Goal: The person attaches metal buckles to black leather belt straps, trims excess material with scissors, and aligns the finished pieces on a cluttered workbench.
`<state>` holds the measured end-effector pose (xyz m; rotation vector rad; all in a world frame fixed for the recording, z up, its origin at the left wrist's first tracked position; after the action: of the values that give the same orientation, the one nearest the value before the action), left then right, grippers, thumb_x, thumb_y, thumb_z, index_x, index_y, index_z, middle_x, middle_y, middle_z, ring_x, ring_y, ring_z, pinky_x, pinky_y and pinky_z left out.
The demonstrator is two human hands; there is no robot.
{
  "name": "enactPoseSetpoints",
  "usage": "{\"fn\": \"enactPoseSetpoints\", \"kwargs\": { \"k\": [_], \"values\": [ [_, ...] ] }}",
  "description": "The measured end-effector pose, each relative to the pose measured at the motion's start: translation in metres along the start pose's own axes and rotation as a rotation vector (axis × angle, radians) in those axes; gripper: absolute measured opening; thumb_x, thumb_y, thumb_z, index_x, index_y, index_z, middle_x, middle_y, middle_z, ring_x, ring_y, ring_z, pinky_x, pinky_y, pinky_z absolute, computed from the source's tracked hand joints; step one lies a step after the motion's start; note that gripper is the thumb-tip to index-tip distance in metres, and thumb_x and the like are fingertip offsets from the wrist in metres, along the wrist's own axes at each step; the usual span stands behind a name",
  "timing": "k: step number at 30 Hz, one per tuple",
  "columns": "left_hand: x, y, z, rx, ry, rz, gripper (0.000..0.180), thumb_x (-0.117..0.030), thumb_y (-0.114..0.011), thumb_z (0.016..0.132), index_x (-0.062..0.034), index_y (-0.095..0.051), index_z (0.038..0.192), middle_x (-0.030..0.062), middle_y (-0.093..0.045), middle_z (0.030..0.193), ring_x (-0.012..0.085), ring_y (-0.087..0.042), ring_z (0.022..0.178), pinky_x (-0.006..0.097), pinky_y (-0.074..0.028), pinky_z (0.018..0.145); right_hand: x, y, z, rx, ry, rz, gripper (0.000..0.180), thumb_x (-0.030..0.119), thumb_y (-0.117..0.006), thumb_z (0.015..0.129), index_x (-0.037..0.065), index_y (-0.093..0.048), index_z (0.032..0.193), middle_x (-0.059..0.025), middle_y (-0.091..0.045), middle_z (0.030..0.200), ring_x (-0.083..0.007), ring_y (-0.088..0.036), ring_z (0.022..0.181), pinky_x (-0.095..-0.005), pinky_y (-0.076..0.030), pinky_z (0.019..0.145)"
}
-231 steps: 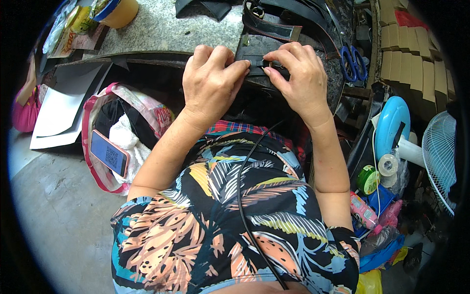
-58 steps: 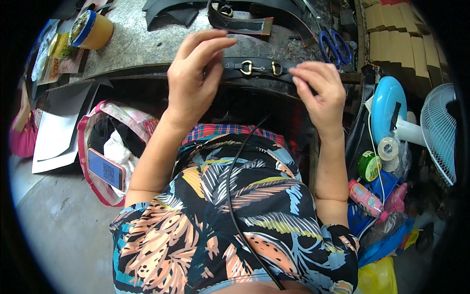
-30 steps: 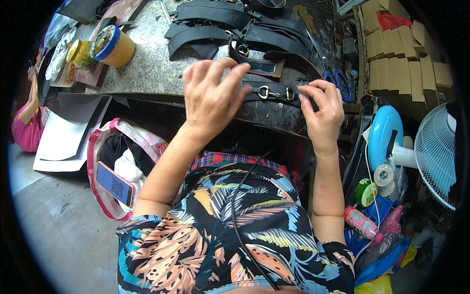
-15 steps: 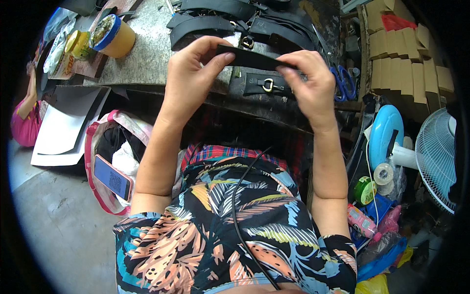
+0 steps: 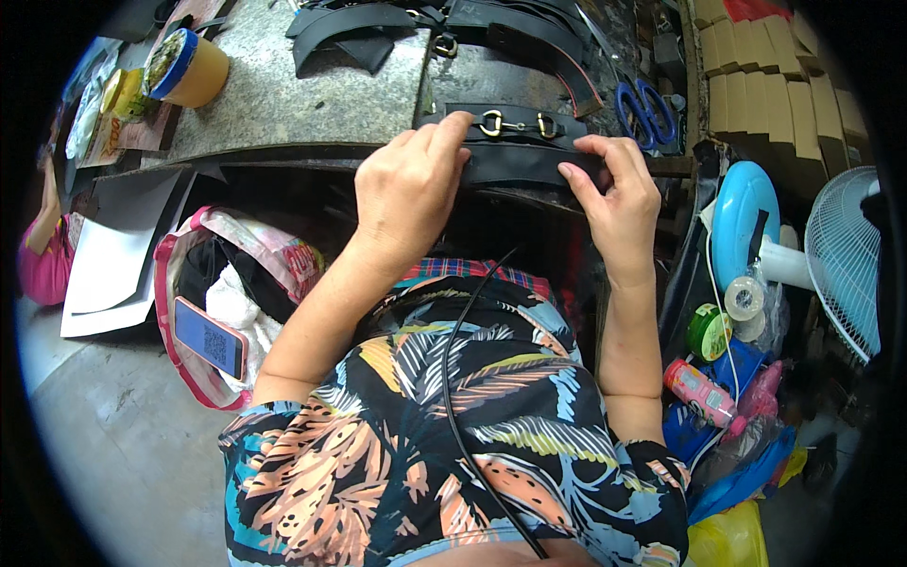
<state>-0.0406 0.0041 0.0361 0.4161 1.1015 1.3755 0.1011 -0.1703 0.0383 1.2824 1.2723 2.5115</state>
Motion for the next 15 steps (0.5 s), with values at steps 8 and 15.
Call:
{"fn": "enactPoseSetpoints", "kwargs": {
  "k": [8, 15],
  "values": [
    [0.001, 0.006, -0.004, 0.072, -0.067, 0.036, 0.020, -0.019, -0.081, 0.079, -0.0148, -0.072, 0.096, 0.0038, -0.063, 0.087, 0.0237, -0.065, 0.077, 0.036, -0.052, 0.064, -0.008, 0.005, -0.005, -0.028, 0.056, -0.008, 0.029, 0.010, -0.082, 0.075, 0.007, -0.070, 0.102, -0.0069, -0.064, 0.097, -0.0230, -0.061, 0.078, -0.0339, -0.051, 0.071],
    [0.005, 0.007, -0.002, -0.090, -0.057, -0.081, 0.023, -0.015, -0.082, 0.077, -0.0090, -0.070, 0.096, 0.0071, -0.067, 0.091, 0.0264, -0.065, 0.078, 0.036, -0.052, 0.066, -0.009, -0.002, -0.002, -0.058, 0.058, -0.027, 0.024, 0.006, -0.079, 0.076, 0.007, -0.070, 0.098, -0.0078, -0.063, 0.096, -0.0246, -0.063, 0.082, -0.0349, -0.051, 0.072]
  ]
}}
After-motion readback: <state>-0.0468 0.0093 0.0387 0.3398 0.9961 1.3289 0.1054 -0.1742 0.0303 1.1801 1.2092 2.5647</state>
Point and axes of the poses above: each hand's wrist, its own z-axis towards the middle knuckle, its own y-axis out of the back of the hand, x = y × z, the point moved 3 cm from there along z, towards the middle knuckle
